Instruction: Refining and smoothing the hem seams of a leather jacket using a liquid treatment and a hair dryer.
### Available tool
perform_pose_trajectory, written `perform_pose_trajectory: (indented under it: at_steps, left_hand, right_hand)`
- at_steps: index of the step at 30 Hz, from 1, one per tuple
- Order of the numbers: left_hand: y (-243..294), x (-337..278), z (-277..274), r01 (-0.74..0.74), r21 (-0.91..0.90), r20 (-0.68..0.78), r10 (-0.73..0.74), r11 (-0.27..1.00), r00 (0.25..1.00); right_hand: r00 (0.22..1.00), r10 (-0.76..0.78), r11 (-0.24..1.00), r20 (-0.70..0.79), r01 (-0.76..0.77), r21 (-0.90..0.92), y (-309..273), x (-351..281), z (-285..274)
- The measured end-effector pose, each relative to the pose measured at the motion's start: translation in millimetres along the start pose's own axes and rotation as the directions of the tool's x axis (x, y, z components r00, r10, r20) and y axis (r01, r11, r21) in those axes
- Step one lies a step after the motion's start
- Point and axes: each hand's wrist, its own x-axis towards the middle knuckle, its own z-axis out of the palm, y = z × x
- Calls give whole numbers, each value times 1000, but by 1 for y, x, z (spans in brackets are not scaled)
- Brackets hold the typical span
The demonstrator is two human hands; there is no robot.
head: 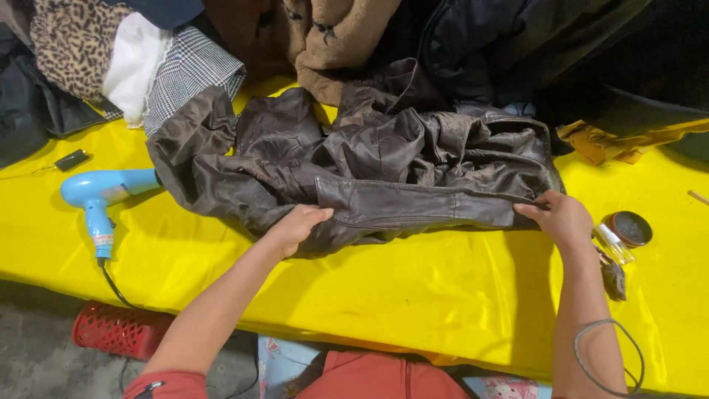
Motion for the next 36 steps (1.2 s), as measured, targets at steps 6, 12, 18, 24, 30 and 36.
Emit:
perform_pose_trajectory:
  at_steps: [6, 12, 18, 24, 30, 36]
  left_hand:
    - [-17, 12, 4, 3, -76, -13, -4, 997, 1000]
    - [-41, 28, 9, -269, -232, -28, 270, 935, 963]
    - [-67, 48, -1, -390, -305, -126, 369, 869, 921]
    - [-54, 18, 2, -453, -290, -113, 440, 843, 891]
    - [2, -65, 26, -508, 682, 362, 361, 526, 859]
    - [39, -113, -3, -929, 368, 351, 922, 24, 163]
  right_hand:
    - [919, -235, 861, -317, 45, -507, 18, 33, 69]
    - [363, -839, 543, -404, 599, -589, -62, -61, 164]
    - [472, -846, 532, -248, 724, -439, -33, -31, 144]
    - [803, -546, 803, -238, 420, -424, 23, -22, 67]
    - [878, -420, 830, -232, 267, -490, 19, -27, 32]
    - [654, -512, 799, -558, 123, -589, 104, 20, 28]
